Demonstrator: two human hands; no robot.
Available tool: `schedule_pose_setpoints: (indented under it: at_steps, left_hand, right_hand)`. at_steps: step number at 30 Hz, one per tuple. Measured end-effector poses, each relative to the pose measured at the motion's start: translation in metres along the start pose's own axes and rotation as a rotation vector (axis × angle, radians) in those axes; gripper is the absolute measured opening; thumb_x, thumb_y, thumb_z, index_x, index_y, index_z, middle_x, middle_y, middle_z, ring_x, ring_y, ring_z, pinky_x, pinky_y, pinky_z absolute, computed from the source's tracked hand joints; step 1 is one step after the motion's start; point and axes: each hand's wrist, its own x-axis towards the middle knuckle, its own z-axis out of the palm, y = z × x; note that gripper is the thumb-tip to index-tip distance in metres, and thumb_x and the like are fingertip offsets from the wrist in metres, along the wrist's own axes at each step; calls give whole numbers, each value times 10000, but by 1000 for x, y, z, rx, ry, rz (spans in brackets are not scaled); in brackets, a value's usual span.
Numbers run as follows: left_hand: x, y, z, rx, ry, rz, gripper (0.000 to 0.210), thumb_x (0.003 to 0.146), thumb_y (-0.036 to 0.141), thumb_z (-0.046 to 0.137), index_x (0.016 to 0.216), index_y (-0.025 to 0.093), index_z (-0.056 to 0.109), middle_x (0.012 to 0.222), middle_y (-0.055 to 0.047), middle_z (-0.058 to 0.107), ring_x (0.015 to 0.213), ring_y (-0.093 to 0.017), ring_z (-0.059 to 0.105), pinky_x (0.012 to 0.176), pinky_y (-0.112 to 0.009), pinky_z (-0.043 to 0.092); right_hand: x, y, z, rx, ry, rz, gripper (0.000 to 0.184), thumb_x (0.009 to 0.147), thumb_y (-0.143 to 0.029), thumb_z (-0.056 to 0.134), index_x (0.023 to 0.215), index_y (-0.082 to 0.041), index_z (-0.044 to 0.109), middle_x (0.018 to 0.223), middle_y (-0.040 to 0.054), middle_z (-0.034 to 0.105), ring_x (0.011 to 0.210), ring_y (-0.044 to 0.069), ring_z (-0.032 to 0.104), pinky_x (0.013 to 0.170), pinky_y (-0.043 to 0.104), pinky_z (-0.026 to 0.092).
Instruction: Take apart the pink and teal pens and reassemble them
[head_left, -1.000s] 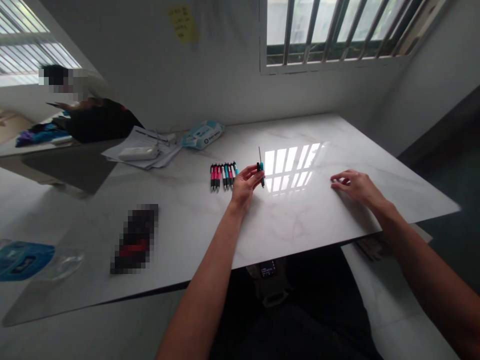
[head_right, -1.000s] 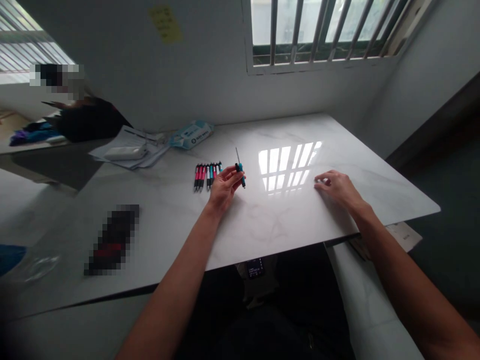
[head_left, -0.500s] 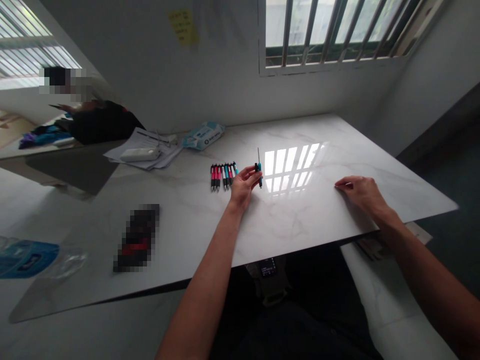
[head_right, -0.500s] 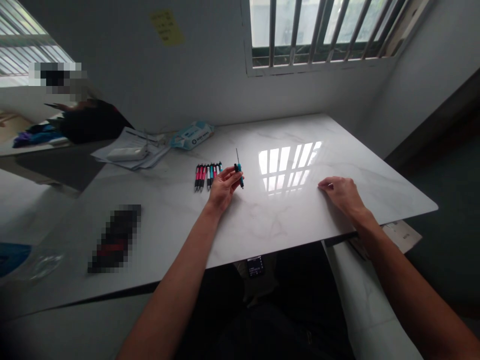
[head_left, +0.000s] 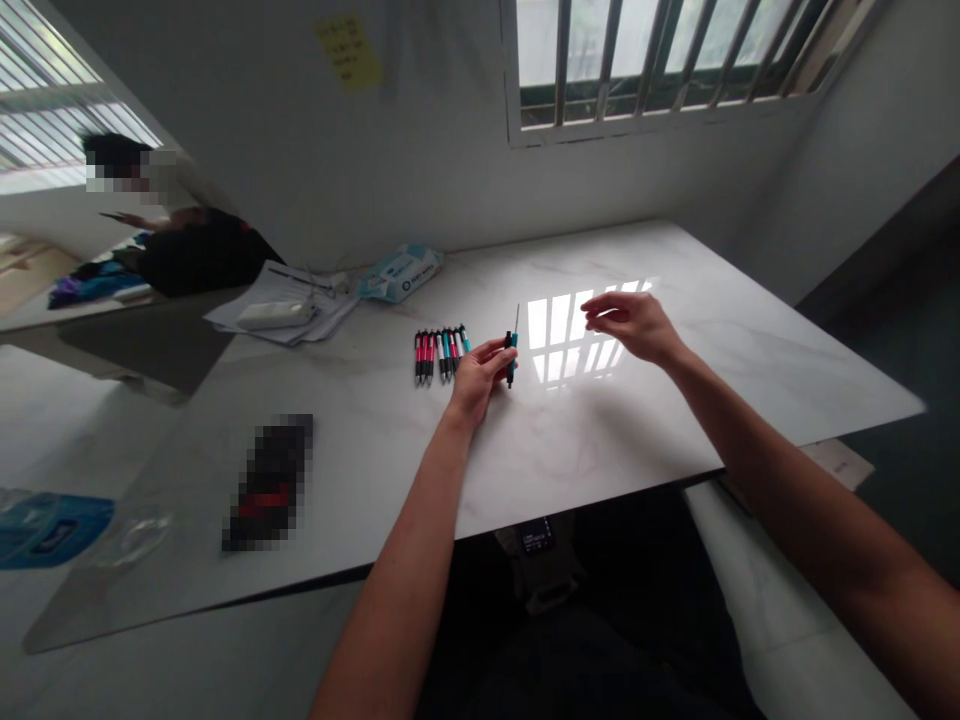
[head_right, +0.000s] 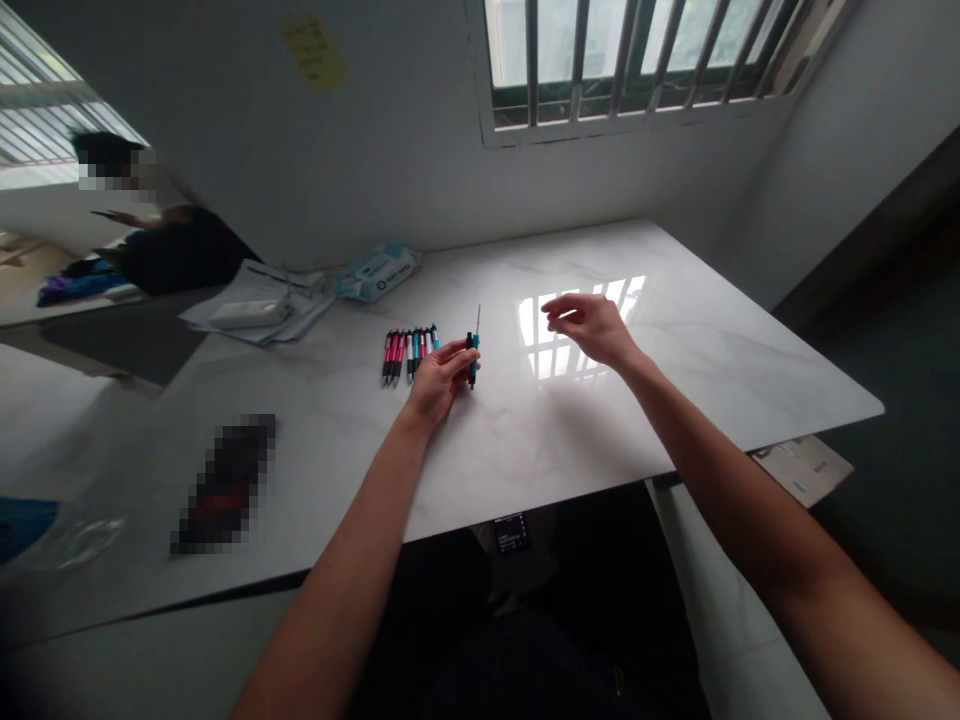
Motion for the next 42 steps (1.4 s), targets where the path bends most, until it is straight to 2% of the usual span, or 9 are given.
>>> schedule_pose_setpoints:
  at_steps: [3,6,8,11,15,19,27,33,42]
  left_hand:
    - [1,1,-2,21,11,-1,534,528,381,1025,967,176,799,857,-27,744,750,-136,671,723,-278,519]
    - [0,0,-3,44,9,11,523,541,382,1016,969,179,794,864,-25,747,739,-133,667,716,-279,516]
    - [0,-1,-3,58,5,9,522,549,387,1012,976,180,795,868,-25,751,740,-134,667,717,-280,515]
    - [1,-2,-2,87,-4,7,512,559,380,1010,979,179,800,871,-27,757,750,-135,670,728,-281,517]
    - [2,-2,-2,98,0,9,487,571,368,1005,976,183,808,857,-24,756,746,-131,666,717,-270,507]
    - [2,-2,-3,85,-2,21,470,585,361,996,978,185,807,860,-27,755,745,-137,668,715,-277,512]
    - [1,-2,-3,79,-11,34,442,607,354,992,971,189,803,875,-22,754,754,-131,674,721,-265,523]
    - [0,-1,-3,82,-2,27,437,621,354,990,978,189,800,873,-19,747,757,-130,674,720,-262,521]
    - [2,-2,-4,57,-4,11,428,619,341,988,971,186,801,889,-24,749,758,-127,665,724,-266,513]
  right_hand:
    - [35,7,32,226,-45,65,429,731,-386,934,1073,-154,818,946,101,817,854,247,798,876,453,692]
    - [52,26,60,337,-58,160,363,723,-330,935,1008,-148,803,889,91,804,816,226,786,872,449,692]
    - [52,39,73,263,-41,168,287,751,-292,897,990,-163,804,899,83,806,798,213,775,850,429,683]
    - [41,52,83,-13,-52,56,185,808,-238,812,989,-200,826,917,63,811,822,200,751,845,391,645]
    - [30,53,87,-147,-126,-77,163,860,-227,747,995,-214,839,911,52,812,823,187,723,814,343,602]
    - [28,47,89,-77,-183,-50,139,851,-232,771,974,-207,833,889,47,806,788,176,723,762,314,587]
    - [24,47,91,-58,-201,-4,182,893,-156,736,1025,-239,831,966,41,836,849,197,770,832,344,603]
    - [25,45,85,-43,-197,-31,299,874,-165,742,1161,-234,791,957,44,817,835,185,747,795,328,599]
    - [27,52,82,-15,-228,-41,245,820,-214,795,1064,-221,818,915,44,817,847,204,770,844,367,618]
